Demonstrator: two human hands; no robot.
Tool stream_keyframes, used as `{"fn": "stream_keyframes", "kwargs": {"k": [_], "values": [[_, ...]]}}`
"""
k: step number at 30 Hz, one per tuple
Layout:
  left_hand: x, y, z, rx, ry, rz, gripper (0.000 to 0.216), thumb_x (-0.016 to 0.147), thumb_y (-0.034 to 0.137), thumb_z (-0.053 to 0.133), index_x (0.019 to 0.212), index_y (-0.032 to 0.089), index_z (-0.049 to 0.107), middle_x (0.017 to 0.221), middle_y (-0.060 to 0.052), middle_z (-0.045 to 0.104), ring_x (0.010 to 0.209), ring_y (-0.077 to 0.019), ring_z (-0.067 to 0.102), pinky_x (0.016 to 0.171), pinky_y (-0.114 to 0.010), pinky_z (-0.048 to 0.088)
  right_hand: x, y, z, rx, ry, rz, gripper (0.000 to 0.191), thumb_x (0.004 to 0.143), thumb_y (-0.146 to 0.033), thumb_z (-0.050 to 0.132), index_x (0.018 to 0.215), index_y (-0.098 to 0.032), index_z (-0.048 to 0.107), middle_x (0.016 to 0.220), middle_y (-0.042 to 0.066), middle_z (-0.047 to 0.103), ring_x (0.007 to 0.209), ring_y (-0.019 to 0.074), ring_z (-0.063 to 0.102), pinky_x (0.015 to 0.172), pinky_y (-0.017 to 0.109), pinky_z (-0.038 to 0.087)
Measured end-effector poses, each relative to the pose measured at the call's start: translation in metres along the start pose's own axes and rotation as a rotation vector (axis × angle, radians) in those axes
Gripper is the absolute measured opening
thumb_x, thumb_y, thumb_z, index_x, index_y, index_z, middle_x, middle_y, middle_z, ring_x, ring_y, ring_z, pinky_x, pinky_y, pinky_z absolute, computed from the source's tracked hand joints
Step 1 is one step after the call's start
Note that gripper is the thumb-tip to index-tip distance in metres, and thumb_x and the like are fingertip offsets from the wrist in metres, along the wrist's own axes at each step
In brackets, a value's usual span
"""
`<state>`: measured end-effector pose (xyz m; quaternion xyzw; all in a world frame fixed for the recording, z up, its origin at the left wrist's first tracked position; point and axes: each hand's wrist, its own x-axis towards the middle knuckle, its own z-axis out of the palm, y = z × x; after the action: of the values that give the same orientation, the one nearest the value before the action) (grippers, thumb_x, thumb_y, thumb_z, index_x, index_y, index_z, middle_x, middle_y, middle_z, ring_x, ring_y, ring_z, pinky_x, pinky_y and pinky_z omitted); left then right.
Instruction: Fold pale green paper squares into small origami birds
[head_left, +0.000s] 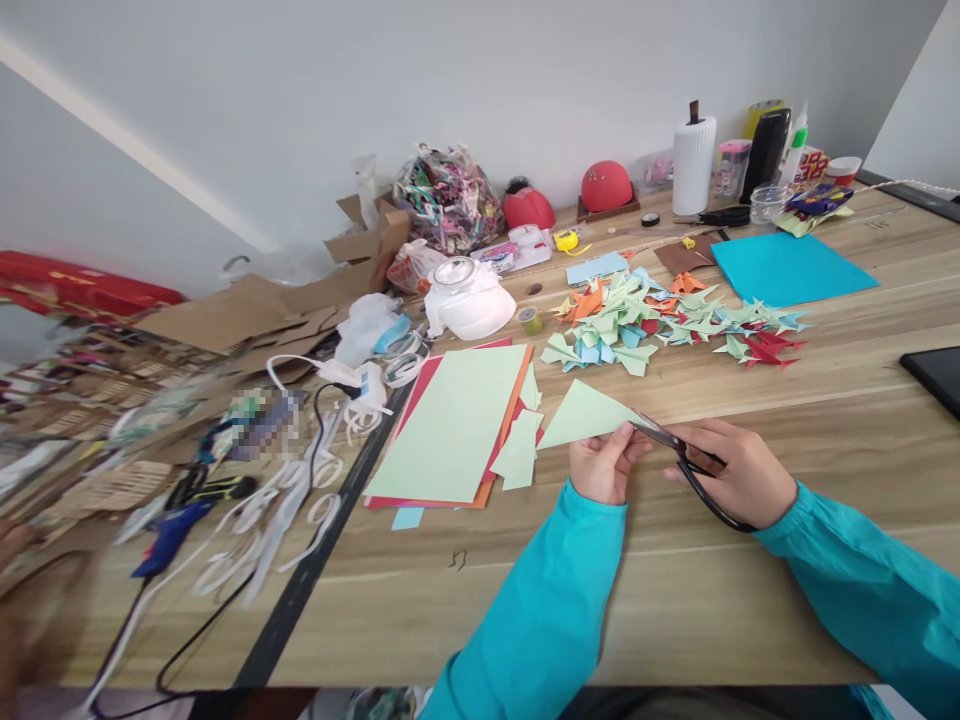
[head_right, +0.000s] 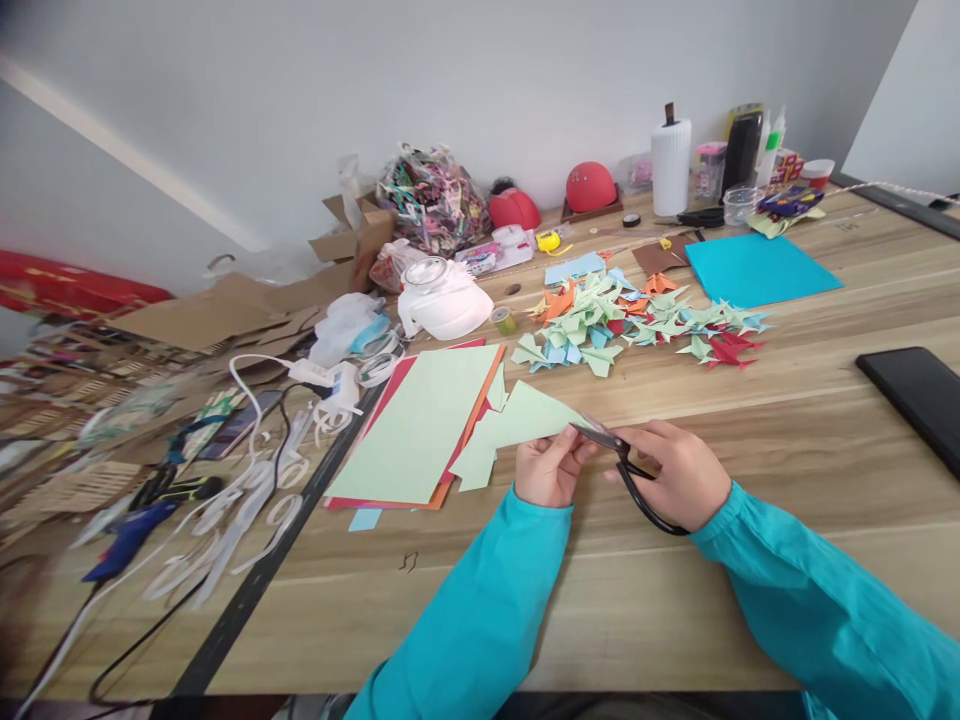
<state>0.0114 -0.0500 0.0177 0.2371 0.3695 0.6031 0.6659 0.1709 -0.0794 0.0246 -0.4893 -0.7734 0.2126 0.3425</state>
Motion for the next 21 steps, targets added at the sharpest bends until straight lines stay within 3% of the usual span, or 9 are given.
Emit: {"fn": "stream_keyframes", "kwargs": {"k": [9,14,18,21], "values": [[-0.002,-0.001,0.001,0.057,0.027,0.032,0.027,0.046,0.025,0.081,0.066,0.013,0.067,0.065,-0.004,0.069,0.059,-0.0161,0.065,0.051,-0.024,0.054,0.002,-0.007,-0.006,0.076,-0.068,0.022,0.042,0.077,-0.043,0.057,0.109,-0.016,0.062,0.074,0.005,0.06,0.062,0.0136,0.053,0.059,0.023,0.043],[-0.003,-0.003,0.002,0.081,0.048,0.027,0.027,0.045,0.026,0.081,0.064,0.012,0.067,0.062,-0.004,0.068,0.057,-0.0172,0.065,0.048,-0.023,0.053,0.002,-0.009,-0.007,0.225,-0.173,0.142,0.045,0.076,-0.046,0.057,0.109,-0.015,0.063,0.073,0.003,0.063,0.063,0.015,0.055,0.057,0.023,0.044],[-0.005,-0.001,0.005,0.086,0.063,0.044,0.032,0.049,0.027,0.08,0.074,0.012,0.067,0.065,-0.004,0.068,0.058,-0.0194,0.065,0.049,-0.027,0.053,0.002,-0.01,-0.008,0.435,-0.215,0.262,0.046,0.075,-0.047,0.058,0.107,-0.014,0.064,0.078,0.002,0.064,0.073,0.0197,0.058,0.064,0.028,0.047],[-0.007,0.001,0.007,0.102,0.057,0.053,0.033,0.049,0.027,0.079,0.075,0.011,0.066,0.066,-0.005,0.068,0.06,-0.0218,0.066,0.05,-0.03,0.055,0.003,-0.013,-0.01,0.505,-0.224,0.336,0.046,0.073,-0.049,0.059,0.098,-0.012,0.067,0.063,0.001,0.059,0.063,0.0166,0.055,0.058,0.027,0.046]]}}
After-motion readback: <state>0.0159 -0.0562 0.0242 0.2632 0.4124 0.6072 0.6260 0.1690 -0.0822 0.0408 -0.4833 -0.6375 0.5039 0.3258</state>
